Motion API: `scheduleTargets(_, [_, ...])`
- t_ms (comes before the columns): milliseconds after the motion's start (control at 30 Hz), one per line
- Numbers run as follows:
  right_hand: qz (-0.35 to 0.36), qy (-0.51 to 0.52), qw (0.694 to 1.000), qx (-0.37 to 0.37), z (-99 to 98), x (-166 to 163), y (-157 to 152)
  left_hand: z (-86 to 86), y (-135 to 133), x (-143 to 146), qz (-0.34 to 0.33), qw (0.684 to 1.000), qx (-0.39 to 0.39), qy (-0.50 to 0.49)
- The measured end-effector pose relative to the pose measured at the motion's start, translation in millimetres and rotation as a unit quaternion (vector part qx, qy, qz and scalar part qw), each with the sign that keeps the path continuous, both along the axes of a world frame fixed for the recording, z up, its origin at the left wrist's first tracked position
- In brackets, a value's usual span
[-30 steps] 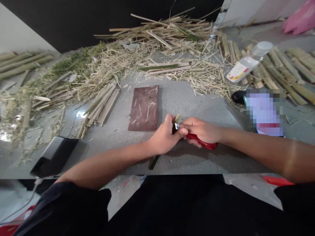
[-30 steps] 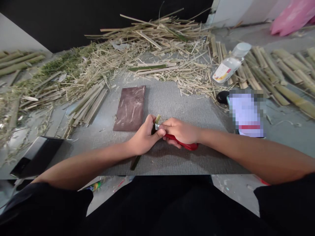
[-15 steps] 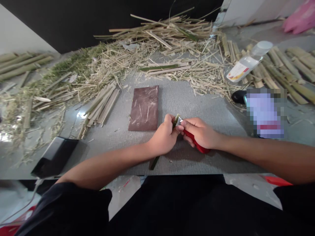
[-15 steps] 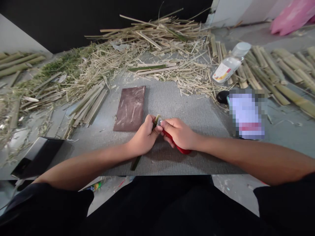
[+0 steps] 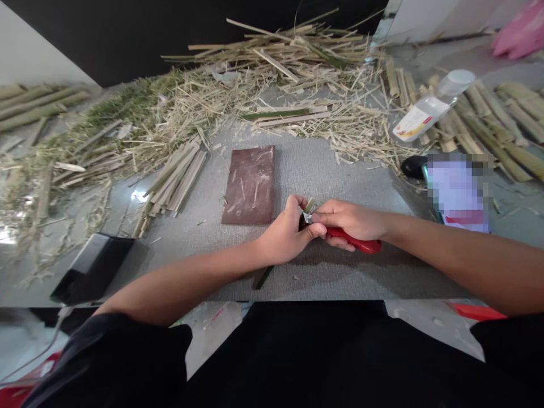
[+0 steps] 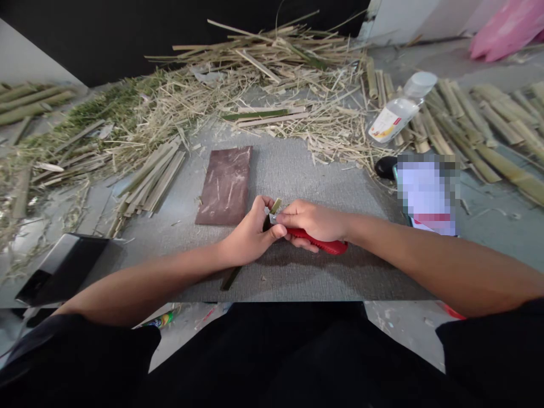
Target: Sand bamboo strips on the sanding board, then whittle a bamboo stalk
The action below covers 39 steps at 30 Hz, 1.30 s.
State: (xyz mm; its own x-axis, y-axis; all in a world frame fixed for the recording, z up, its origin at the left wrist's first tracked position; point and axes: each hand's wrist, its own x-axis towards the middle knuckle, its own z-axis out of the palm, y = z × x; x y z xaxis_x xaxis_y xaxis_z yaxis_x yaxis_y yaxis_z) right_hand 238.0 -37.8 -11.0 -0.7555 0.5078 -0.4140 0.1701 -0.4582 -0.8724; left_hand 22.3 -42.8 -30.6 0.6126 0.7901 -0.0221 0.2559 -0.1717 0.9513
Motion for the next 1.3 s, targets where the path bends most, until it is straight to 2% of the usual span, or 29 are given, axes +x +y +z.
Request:
scheduleTargets(133, [-0.037,0.001,0.999,0.000,-1.0,-7,-6,-2.2,0,1,0.018,0.999,0.022,0.016])
scheduleTargets(367, [-0.172,-0.017,0.977,0.122,-8.0,-20,-25,0.9,0,2,0.030,1.000,0.002,0.011])
scheduleTargets(467, [-0.128,-0.013,0.985,0.114,-5.6,-17,-22,1.1,-1,2,0.023,1.000,-0.002,0.013])
scheduleTargets(567, [-0.046,-0.017,0.997,0.064,-0.4,-11,-11,0.6,-1,0,0.002,1.000,-0.023,-0.008])
scheduleTargets(633, [-0.019,-0.010,0.999,0.029,2.0,-8,-5,0.5,-1,0,-0.004,1.000,-0.023,-0.008])
scheduleTargets(733, [-0.030,-0.010,0.999,0.025,1.3,-9,-6,-0.6,0,0,-0.001,1.000,0.001,0.004])
scheduleTargets(900, [-0.144,-0.033,0.982,0.114,-5.8,-18,-22,-4.2,2,1,0.007,1.000,0.001,-0.017])
scheduleTargets(967, [-0.167,-0.023,0.977,0.132,-7.1,-19,-25,-3.9,2,1,0.018,1.000,0.008,-0.006])
scheduleTargets(1033, [-0.139,-0.017,0.982,0.130,-6.5,-17,-23,-2.4,1,1,0.018,1.000,0.011,0.005])
scheduleTargets(1167, [-0.024,-0.014,0.997,0.070,-2.2,-9,-8,1.5,-1,0,-0.012,1.000,-0.014,-0.005])
scheduleTargets(1300, [-0.009,-0.012,0.999,0.038,0.6,-8,-4,3.6,-3,0,0.006,0.999,0.021,0.031])
